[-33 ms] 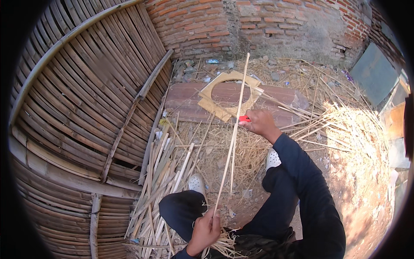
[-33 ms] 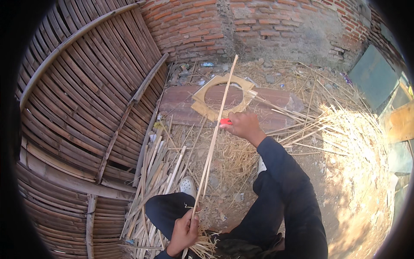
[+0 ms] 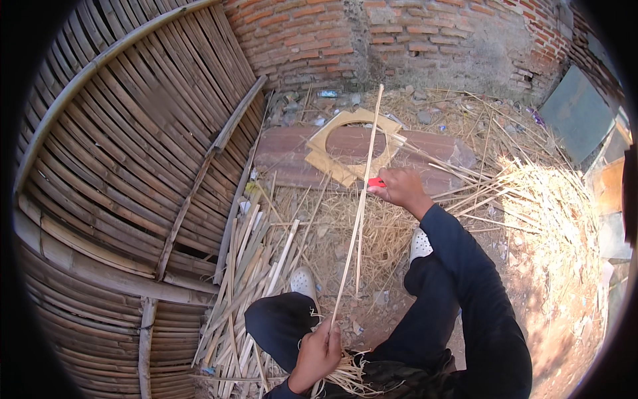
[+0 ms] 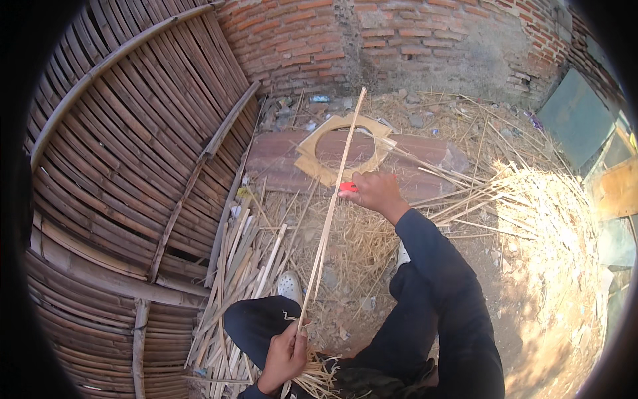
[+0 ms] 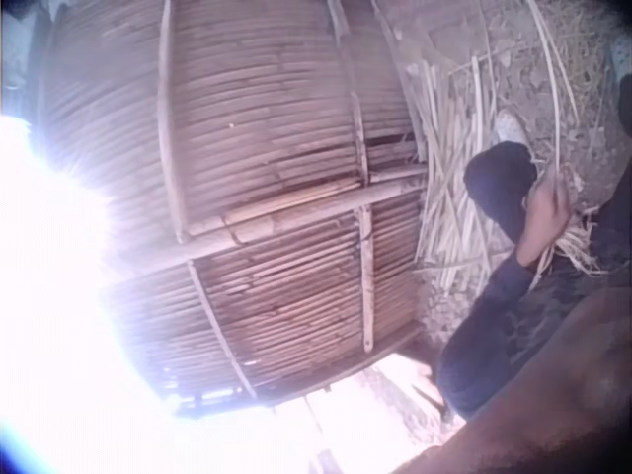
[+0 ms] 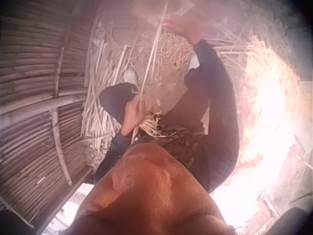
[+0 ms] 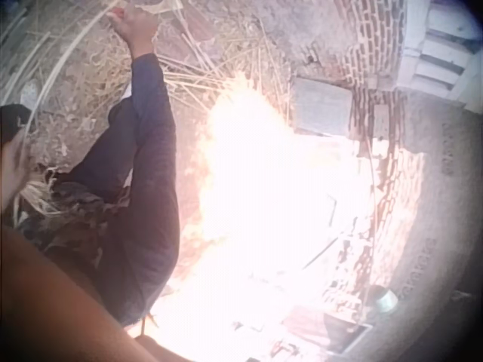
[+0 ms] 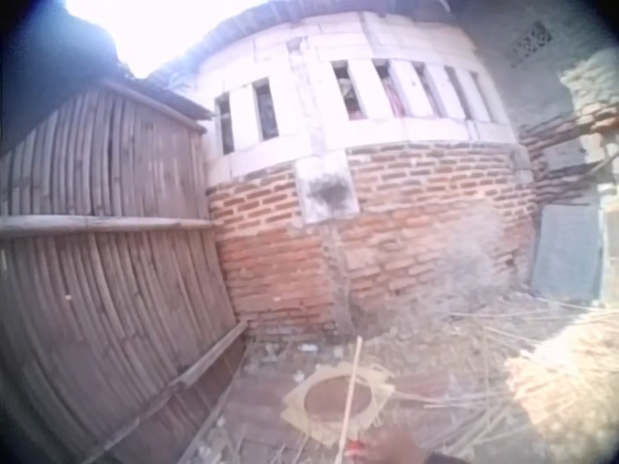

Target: The person sits on the ground and uses a red utility knife to peel the outer layer off a long bamboo stick. They hold the stick with their left hand and scrape the knife along its length with their right hand, creating thin strips of bamboo shavings that fall to the ground.

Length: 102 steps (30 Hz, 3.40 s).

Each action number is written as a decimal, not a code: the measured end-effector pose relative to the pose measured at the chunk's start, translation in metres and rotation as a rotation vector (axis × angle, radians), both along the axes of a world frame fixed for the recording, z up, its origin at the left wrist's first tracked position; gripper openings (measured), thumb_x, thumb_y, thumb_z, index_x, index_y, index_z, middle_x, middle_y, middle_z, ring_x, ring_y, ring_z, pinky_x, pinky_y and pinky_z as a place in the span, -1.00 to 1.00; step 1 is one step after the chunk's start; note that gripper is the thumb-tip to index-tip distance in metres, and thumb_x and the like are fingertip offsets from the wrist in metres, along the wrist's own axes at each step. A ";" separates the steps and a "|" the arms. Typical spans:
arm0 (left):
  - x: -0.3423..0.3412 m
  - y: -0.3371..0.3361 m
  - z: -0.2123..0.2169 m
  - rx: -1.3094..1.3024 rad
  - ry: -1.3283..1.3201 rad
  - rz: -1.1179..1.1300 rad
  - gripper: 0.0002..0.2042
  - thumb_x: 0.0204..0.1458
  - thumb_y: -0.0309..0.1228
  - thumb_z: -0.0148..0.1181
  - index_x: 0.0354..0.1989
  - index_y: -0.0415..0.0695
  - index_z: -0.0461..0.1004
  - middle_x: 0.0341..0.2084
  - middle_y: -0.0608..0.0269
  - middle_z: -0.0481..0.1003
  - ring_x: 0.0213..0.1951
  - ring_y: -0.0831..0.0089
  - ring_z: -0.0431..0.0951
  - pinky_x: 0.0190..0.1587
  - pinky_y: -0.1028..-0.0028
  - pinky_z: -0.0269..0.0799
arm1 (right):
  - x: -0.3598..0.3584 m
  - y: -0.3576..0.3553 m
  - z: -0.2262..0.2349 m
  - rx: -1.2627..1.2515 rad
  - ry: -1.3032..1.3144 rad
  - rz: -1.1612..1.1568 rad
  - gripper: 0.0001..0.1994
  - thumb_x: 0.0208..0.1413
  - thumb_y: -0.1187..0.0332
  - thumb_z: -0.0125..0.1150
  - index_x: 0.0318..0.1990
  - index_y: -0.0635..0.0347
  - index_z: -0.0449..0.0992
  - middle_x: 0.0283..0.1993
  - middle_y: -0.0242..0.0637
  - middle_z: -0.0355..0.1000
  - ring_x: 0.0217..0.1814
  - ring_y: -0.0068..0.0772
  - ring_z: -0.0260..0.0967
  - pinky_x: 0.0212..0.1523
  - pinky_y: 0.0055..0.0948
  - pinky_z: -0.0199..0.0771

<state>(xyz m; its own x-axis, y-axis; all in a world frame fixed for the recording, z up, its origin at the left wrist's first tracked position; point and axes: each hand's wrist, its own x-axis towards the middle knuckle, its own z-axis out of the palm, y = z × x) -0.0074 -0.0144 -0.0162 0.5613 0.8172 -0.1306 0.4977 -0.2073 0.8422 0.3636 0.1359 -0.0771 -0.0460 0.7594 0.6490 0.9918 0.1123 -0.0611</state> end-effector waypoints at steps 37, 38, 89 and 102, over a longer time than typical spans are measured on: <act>-0.036 -0.034 -0.011 0.222 -0.010 -0.059 -0.69 0.20 -0.47 -0.16 0.05 -0.28 0.38 -0.66 0.07 0.47 -0.61 0.11 0.52 -0.48 0.26 0.43 | 0.023 0.005 0.003 -0.013 -0.049 0.040 -0.44 0.08 -0.26 -0.08 -0.46 0.11 0.43 -0.63 -0.20 0.41 -0.61 -0.12 0.40 -0.61 -0.17 0.33; -0.038 -0.035 -0.007 0.115 0.001 -0.044 -0.69 0.20 -0.47 -0.16 0.05 -0.29 0.38 -0.65 0.05 0.47 -0.60 0.11 0.52 -0.48 0.26 0.43 | 0.026 0.007 0.005 -0.002 -0.069 0.046 -0.43 0.07 -0.27 -0.09 -0.46 0.11 0.43 -0.63 -0.20 0.41 -0.61 -0.13 0.40 -0.61 -0.18 0.33; 0.060 0.139 -0.013 -0.235 -0.391 0.092 -0.73 0.24 -0.38 -0.08 -0.02 -0.27 0.43 -0.66 0.59 0.19 -0.59 0.80 0.13 -0.56 0.65 0.01 | -0.092 -0.005 0.052 0.020 0.102 0.251 -0.48 -0.02 -0.22 0.12 -0.62 0.10 0.40 -0.67 -0.26 0.36 -0.63 -0.21 0.38 -0.58 -0.27 0.34; 0.067 0.130 -0.013 -0.051 -0.317 0.090 -0.78 0.22 -0.39 -0.09 -0.11 -0.26 0.42 -0.73 0.39 0.20 -0.63 0.66 0.19 -0.56 0.52 0.13 | -0.086 0.019 0.029 -0.136 0.209 0.091 -0.46 -0.02 -0.25 0.09 -0.62 0.09 0.43 -0.74 -0.24 0.34 -0.71 -0.19 0.37 -0.68 -0.28 0.31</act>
